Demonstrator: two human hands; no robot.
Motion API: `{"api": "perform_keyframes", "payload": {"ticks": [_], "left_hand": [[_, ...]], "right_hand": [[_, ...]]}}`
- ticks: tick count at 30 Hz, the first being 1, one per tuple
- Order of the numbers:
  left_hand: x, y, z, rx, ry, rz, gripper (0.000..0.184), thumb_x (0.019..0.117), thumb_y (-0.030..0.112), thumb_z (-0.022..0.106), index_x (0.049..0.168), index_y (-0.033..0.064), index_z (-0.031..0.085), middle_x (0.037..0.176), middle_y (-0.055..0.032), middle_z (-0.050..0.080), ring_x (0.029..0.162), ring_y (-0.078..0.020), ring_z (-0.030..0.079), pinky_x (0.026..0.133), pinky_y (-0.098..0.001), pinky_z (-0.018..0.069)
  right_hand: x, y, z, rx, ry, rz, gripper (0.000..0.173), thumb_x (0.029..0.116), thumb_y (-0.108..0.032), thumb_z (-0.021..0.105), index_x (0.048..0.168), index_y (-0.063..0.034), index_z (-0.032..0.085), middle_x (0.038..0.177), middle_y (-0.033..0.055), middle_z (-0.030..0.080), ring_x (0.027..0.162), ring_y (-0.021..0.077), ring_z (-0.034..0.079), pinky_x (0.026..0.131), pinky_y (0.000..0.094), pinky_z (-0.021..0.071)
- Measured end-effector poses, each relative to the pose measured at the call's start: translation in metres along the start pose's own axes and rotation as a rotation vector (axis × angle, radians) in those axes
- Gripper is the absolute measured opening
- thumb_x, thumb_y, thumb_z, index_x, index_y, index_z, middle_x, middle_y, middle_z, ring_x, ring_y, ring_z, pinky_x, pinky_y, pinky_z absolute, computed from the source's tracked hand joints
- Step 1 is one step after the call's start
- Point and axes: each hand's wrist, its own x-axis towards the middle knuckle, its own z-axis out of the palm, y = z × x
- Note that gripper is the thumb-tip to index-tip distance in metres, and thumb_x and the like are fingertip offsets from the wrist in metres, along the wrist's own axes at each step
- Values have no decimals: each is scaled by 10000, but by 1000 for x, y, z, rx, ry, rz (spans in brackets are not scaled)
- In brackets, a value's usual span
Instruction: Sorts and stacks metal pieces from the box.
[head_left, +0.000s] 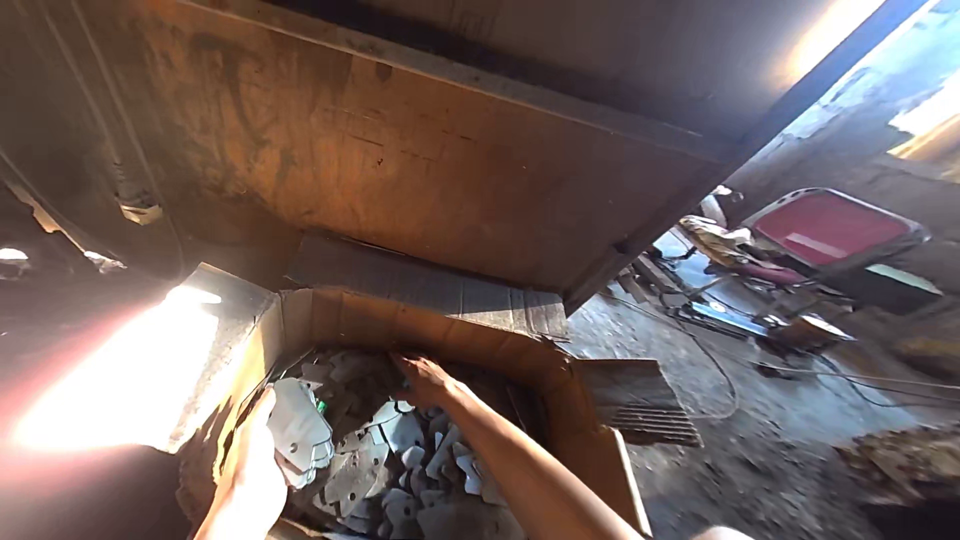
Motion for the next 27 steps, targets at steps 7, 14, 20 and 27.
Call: {"api": "perform_keyframes", "payload": {"ticks": [7, 14, 20, 27], "left_hand": [[2, -3, 0, -57, 5, -1, 388, 1112, 334, 354, 1267, 62, 583, 1037, -104, 658, 894, -179, 661, 754, -390, 566], [-2, 0, -1, -4, 10, 28, 403, 1118, 309, 336, 1383, 67, 521, 1186, -109, 628, 1018, -171, 635, 853, -397, 547], [2, -7, -1, -37, 4, -8, 427, 1108, 358, 361, 1345, 59, 553, 1184, -142, 639, 1035, -224, 640, 865, -459, 542], [-5, -3, -10, -23, -125, 11, 357, 1107, 317, 329, 1205, 66, 564, 918, -70, 632, 731, -181, 621, 653, -402, 549]], "right_hand": [[-7, -25, -8, 4, 25, 19, 536, 900, -230, 736, 1370, -43, 559, 1345, 240, 593, 1269, 416, 566, 1036, 629, 458], [-37, -33, -7, -169, 73, -243, 294, 996, -38, 502, 1259, -46, 631, 1163, 230, 685, 1113, 427, 659, 941, 626, 508], [21, -65, -25, 78, 69, -102, 416, 968, -91, 583, 1383, -83, 569, 1248, 216, 669, 1174, 394, 646, 984, 601, 510], [58, -89, -19, 9, -166, 58, 652, 879, -164, 756, 1456, -3, 499, 1474, 244, 520, 1371, 421, 497, 1082, 655, 418]]}}
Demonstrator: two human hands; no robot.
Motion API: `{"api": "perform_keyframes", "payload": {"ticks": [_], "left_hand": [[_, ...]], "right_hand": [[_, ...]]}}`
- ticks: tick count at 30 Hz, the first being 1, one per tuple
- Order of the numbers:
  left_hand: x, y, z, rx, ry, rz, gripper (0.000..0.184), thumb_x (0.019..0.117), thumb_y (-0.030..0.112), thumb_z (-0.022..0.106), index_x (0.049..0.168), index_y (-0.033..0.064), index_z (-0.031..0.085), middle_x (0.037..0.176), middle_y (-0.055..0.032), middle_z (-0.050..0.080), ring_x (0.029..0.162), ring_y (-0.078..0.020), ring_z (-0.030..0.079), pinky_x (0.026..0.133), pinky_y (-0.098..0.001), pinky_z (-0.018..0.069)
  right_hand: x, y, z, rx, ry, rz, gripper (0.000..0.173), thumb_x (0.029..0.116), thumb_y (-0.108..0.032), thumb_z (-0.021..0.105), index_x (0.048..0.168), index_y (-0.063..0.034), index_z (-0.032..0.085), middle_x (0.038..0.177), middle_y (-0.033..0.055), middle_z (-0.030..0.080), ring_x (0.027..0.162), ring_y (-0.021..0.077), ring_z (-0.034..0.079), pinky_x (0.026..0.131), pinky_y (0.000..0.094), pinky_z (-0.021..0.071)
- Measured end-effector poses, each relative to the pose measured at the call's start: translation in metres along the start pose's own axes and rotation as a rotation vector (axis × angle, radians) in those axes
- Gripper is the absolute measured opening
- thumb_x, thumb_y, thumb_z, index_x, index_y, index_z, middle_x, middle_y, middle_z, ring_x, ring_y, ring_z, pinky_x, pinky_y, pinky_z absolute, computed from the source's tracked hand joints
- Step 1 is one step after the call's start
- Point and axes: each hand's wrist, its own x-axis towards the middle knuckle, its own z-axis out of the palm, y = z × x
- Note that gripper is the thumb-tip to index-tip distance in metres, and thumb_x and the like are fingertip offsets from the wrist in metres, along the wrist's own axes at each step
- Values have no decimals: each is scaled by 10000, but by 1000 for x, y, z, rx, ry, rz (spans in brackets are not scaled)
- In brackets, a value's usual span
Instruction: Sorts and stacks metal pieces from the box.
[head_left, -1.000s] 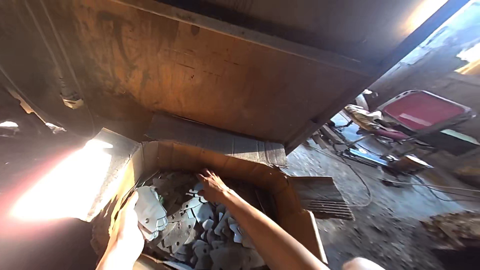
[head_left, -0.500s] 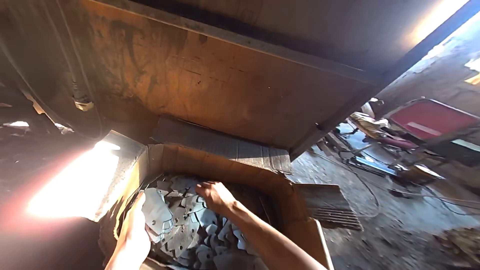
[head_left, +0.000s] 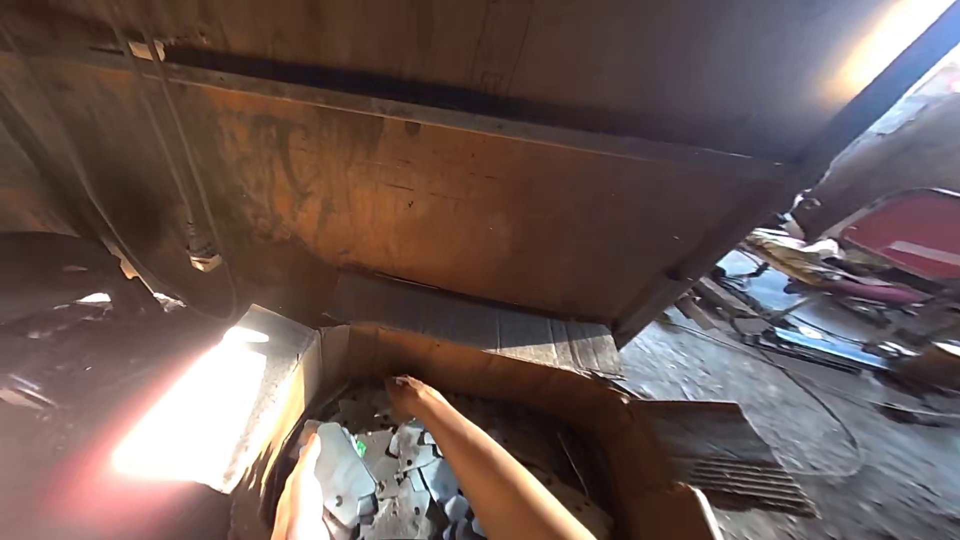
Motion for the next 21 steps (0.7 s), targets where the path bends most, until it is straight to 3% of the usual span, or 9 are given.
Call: {"api": "perform_keyframes", "payload": {"ticks": [4, 6, 9, 11, 13, 15, 17, 19, 21], "left_hand": [[2, 0, -1, -13, 2, 72, 338, 1088, 262, 365, 1217, 23, 566, 1007, -92, 652, 871, -181, 653, 762, -405, 569], [-3, 7, 4, 65, 51, 115, 315, 1109, 218, 368, 1271, 3, 531, 1077, -89, 616, 950, -128, 614, 826, -337, 541], [-14, 10, 6, 144, 94, 232, 362, 1107, 155, 336, 1332, -85, 487, 1166, -151, 605, 1018, -132, 592, 886, -322, 518], [-21, 19, 13, 105, 110, 192, 365, 1110, 146, 320, 1360, -78, 461, 1169, -139, 588, 1009, -113, 578, 892, -309, 505], [-14, 16, 10, 69, 70, 138, 346, 1104, 189, 336, 1342, -19, 476, 1090, -66, 598, 922, -70, 600, 818, -283, 537], [1, 8, 4, 21, 14, 97, 338, 1097, 245, 348, 1271, 25, 538, 1023, -54, 651, 855, -105, 648, 752, -332, 572], [5, 7, 2, -1, -26, 55, 362, 1095, 285, 362, 1259, 42, 573, 1018, -61, 670, 852, -137, 657, 755, -363, 574], [8, 5, 4, -40, -51, 28, 362, 1101, 307, 332, 1202, 63, 579, 948, -61, 677, 776, -151, 669, 686, -373, 586], [10, 2, 4, -49, -55, 34, 357, 1107, 280, 328, 1210, 47, 579, 965, -71, 679, 822, -168, 677, 733, -397, 591]], "right_hand": [[-20, -3, 12, -133, 205, -77, 400, 938, -61, 626, 1327, 30, 609, 1435, 298, 517, 1335, 467, 505, 1047, 632, 459], [-28, 3, 18, -217, 319, -179, 340, 969, 7, 517, 1282, 16, 648, 1452, 285, 519, 1391, 457, 454, 1120, 617, 383], [-46, 19, 22, -229, 291, -289, 274, 990, -39, 525, 1224, -26, 668, 1258, 222, 662, 1230, 407, 606, 1028, 596, 476], [-61, 31, 19, -125, 319, -332, 242, 1008, -99, 522, 1175, -22, 679, 1162, 212, 697, 1137, 391, 659, 970, 590, 512], [-79, 43, 16, 91, 478, -332, 239, 1012, -170, 538, 1070, -15, 711, 1045, 172, 727, 1032, 317, 702, 931, 519, 541], [-96, 48, 7, 418, 594, -263, 243, 979, -232, 625, 972, -12, 726, 891, 113, 718, 851, 218, 692, 816, 426, 551], [-107, 55, 5, 832, 602, -272, 164, 933, -198, 695, 922, -36, 719, 803, 29, 689, 746, 100, 652, 729, 311, 546], [-122, 55, 3, 1234, 514, -309, 99, 948, -84, 679, 976, 4, 714, 866, 59, 721, 801, 120, 691, 778, 321, 593], [-135, 52, 2, 1462, 439, -295, 125, 987, -40, 621, 1059, 32, 693, 936, 104, 735, 845, 172, 715, 803, 367, 615]]}}
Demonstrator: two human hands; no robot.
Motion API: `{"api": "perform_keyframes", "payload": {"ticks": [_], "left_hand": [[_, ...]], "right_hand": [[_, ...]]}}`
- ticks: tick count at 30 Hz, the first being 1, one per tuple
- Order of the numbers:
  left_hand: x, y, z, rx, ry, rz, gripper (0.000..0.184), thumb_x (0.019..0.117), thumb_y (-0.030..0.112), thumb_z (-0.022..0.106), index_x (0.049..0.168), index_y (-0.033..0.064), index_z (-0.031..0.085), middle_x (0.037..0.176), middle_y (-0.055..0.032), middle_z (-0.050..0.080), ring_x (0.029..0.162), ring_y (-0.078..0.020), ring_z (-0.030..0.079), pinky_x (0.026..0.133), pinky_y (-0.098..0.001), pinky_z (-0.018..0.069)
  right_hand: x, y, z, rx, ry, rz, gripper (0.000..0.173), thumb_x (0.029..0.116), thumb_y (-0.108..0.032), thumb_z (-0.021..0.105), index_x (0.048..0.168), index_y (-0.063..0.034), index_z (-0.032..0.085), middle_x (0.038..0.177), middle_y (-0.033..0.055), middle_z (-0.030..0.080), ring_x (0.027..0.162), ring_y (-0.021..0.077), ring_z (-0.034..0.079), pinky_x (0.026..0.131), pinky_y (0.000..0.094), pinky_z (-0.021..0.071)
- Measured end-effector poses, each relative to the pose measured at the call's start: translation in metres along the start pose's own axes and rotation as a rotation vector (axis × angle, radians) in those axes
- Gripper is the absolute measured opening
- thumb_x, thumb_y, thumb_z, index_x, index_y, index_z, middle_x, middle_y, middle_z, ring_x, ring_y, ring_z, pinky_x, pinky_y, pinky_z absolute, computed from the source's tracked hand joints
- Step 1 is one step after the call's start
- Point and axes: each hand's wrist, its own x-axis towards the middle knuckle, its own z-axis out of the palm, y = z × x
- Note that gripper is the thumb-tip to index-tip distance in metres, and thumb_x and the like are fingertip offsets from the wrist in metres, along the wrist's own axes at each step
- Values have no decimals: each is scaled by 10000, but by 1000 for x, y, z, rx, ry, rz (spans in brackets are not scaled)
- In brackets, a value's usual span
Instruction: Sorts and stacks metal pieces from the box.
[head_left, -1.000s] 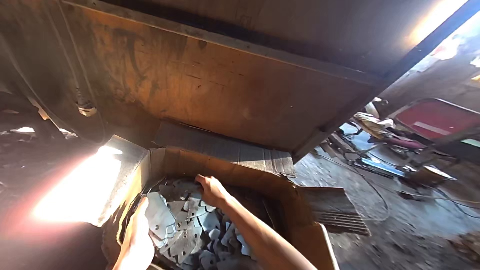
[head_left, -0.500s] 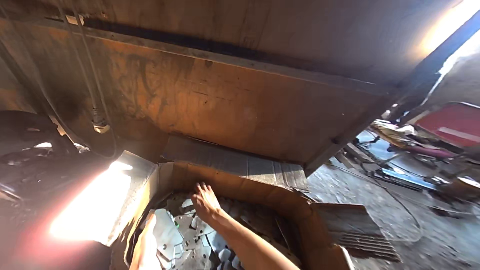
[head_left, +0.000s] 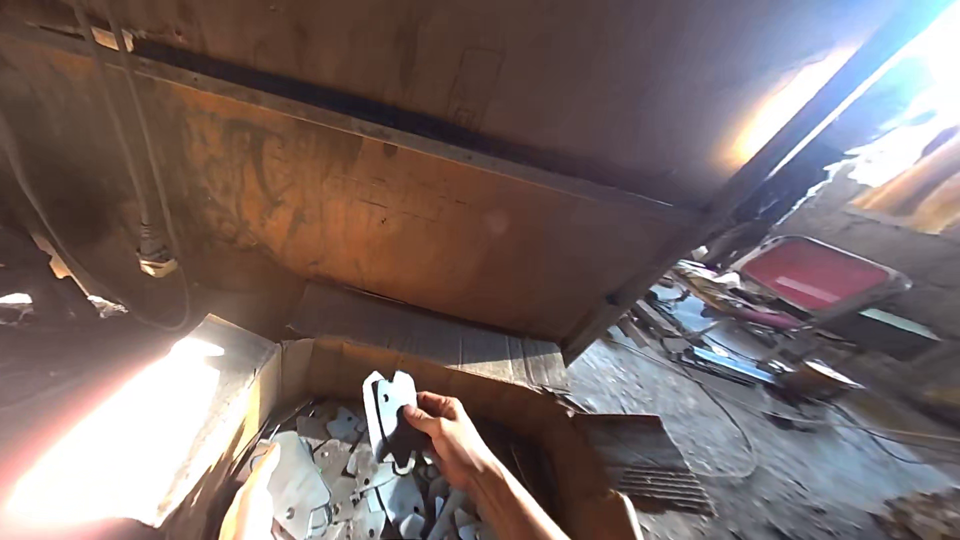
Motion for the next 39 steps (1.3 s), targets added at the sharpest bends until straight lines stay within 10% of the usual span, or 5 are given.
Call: {"api": "perform_keyframes", "payload": {"ticks": [13, 21, 27, 31, 39], "left_hand": [[-13, 2, 16, 200, 207, -96, 473, 1085, 250, 477, 1499, 25, 434, 1558, -166, 430, 1427, -251, 417, 1155, -477, 352], [-5, -3, 13, 125, 166, -101, 467, 1094, 339, 441, 1481, 79, 470, 1486, -126, 516, 1371, -219, 488, 1116, -468, 417], [-5, 2, 12, 92, 155, -165, 579, 1091, 535, 276, 1475, 151, 477, 1378, -114, 592, 1224, -262, 593, 967, -555, 507], [0, 4, 16, -30, 272, -151, 525, 1085, 515, 289, 1157, 100, 602, 917, -95, 671, 778, -214, 666, 627, -438, 553], [-6, 15, 6, -84, 308, -12, 420, 1091, 438, 358, 1350, 159, 536, 1161, -60, 637, 1027, -171, 636, 828, -456, 552]], "right_hand": [[-16, 6, 16, 256, -106, 184, 176, 1047, -68, 495, 1030, 1, 656, 832, 80, 690, 722, 139, 668, 693, 314, 583], [-19, 10, 37, 179, -99, 198, 197, 1049, -71, 504, 1112, 32, 659, 900, 106, 710, 787, 168, 693, 751, 349, 602], [-11, -15, 87, -806, -228, -31, 230, 1000, -206, 613, 1020, 4, 706, 887, 115, 689, 815, 189, 660, 776, 402, 544], [-6, -37, 111, -1072, -380, -98, 289, 1053, -246, 543, 1080, -26, 728, 963, 139, 708, 923, 251, 681, 835, 457, 537], [58, 5, 4, -1422, -231, 87, 338, 906, -94, 664, 1240, -117, 710, 1211, 188, 694, 1143, 392, 654, 931, 638, 526]]}}
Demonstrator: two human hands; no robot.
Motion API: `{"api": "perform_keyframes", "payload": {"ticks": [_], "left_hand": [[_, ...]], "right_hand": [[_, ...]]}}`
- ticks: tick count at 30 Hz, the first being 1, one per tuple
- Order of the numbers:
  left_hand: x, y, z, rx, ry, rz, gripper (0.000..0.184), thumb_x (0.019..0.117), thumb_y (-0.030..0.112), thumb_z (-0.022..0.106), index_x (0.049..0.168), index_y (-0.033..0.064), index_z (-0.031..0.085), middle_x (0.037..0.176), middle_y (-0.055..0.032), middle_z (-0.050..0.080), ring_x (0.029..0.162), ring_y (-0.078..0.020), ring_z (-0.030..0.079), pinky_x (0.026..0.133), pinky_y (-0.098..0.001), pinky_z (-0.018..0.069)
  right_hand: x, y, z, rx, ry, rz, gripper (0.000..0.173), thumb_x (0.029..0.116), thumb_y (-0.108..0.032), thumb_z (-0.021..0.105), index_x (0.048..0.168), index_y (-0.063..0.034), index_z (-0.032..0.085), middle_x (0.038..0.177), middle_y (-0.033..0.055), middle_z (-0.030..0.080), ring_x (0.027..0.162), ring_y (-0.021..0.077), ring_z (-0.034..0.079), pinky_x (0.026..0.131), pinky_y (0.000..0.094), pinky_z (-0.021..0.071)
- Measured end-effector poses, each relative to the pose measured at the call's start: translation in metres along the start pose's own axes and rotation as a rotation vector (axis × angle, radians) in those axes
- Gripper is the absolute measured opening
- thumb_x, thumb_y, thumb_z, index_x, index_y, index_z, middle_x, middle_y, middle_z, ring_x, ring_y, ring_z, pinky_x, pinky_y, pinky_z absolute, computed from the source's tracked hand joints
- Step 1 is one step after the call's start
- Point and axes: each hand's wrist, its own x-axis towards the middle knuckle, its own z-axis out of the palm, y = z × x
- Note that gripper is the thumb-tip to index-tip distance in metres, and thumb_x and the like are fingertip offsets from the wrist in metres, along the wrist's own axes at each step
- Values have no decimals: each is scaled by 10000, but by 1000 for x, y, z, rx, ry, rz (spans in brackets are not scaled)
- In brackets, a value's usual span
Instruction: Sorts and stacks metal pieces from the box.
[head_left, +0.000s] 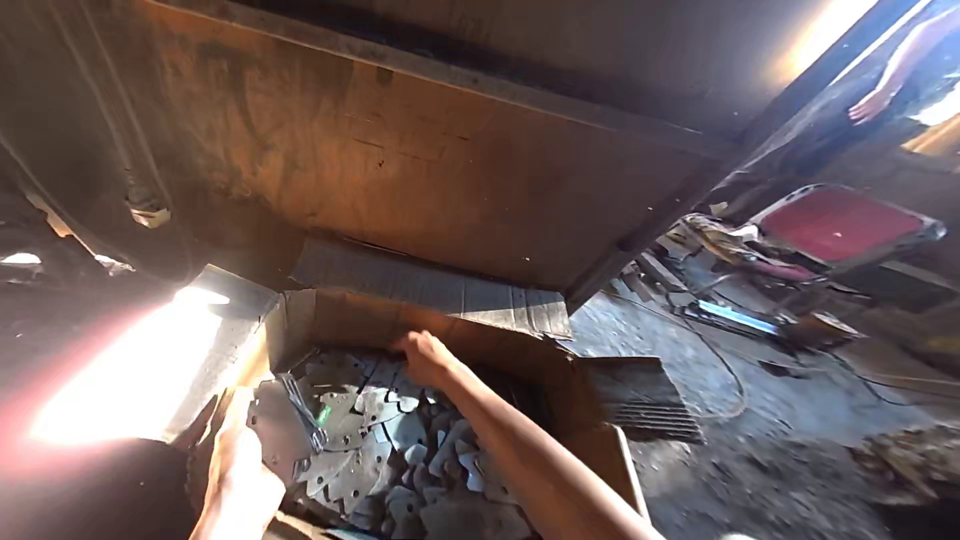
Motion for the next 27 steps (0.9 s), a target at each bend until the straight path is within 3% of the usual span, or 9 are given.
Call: {"api": "perform_keyframes", "payload": {"ticks": [3, 5, 8, 10, 14, 19, 21, 24, 27], "left_hand": [[2, -4, -4, 27, 1, 0, 467, 1085, 454, 377, 1433, 167, 498, 1284, -79, 609, 1124, -203, 609, 893, -499, 527], [1, -4, -3, 35, 14, 4, 455, 1088, 436, 377, 1426, 154, 495, 1279, -80, 602, 1115, -197, 610, 887, -478, 530], [-3, -4, -4, 90, 41, 46, 448, 1100, 360, 391, 1483, 135, 451, 1374, -96, 570, 1210, -203, 574, 968, -485, 500], [-3, -6, -6, 141, 32, 98, 422, 1103, 334, 387, 1452, 112, 473, 1341, -89, 577, 1184, -178, 575, 959, -446, 503], [8, -13, -15, 194, 66, 136, 436, 1087, 330, 432, 1432, 74, 508, 1339, -123, 592, 1186, -213, 586, 974, -468, 502], [0, -6, -17, 223, 31, 121, 457, 1107, 332, 371, 1490, 96, 452, 1473, -105, 503, 1320, -203, 494, 1071, -463, 429], [0, -5, -15, 197, 52, 94, 451, 1108, 342, 371, 1476, 98, 466, 1443, -101, 523, 1291, -194, 509, 1052, -462, 439], [11, -9, -13, 122, 95, 52, 427, 1090, 380, 417, 1390, 104, 541, 1277, -95, 610, 1125, -195, 600, 921, -468, 513], [13, -9, -11, 76, 76, 25, 411, 1085, 384, 418, 1376, 121, 540, 1191, -77, 631, 1040, -177, 624, 856, -451, 536]], "right_hand": [[5, 22, 29, -238, -200, -119, 568, 901, -20, 652, 1441, -182, 591, 1504, 187, 514, 1365, 432, 494, 1071, 668, 419], [4, 21, 32, -306, -225, -152, 655, 865, 42, 667, 1471, -183, 559, 1526, 187, 488, 1355, 448, 496, 1060, 679, 417], [4, 8, 23, -355, -235, -154, 513, 956, -16, 616, 1451, -143, 568, 1466, 201, 544, 1315, 450, 531, 1045, 676, 422], [6, 4, 21, -384, -227, -166, 387, 1038, -73, 518, 1417, -100, 590, 1458, 196, 557, 1332, 426, 525, 1068, 645, 408], [15, -1, 11, -525, -267, -297, 378, 998, 5, 556, 1364, -62, 625, 1401, 205, 593, 1298, 420, 552, 1048, 625, 437], [4, 9, -5, -452, -272, -407, 260, 1013, -85, 564, 1250, -69, 671, 1117, 219, 700, 1055, 424, 670, 922, 616, 509], [-4, 30, -1, -289, -91, -559, 229, 1035, -130, 522, 1158, -46, 696, 1030, 194, 720, 983, 378, 702, 870, 575, 541], [-18, 51, 13, -151, 297, -784, 207, 1023, -104, 527, 1012, -38, 723, 936, 135, 736, 905, 272, 735, 819, 442, 602], [-27, 46, 12, 38, 177, -561, 251, 1041, -162, 528, 1110, -30, 731, 1037, 136, 741, 1010, 245, 714, 935, 423, 561]]}}
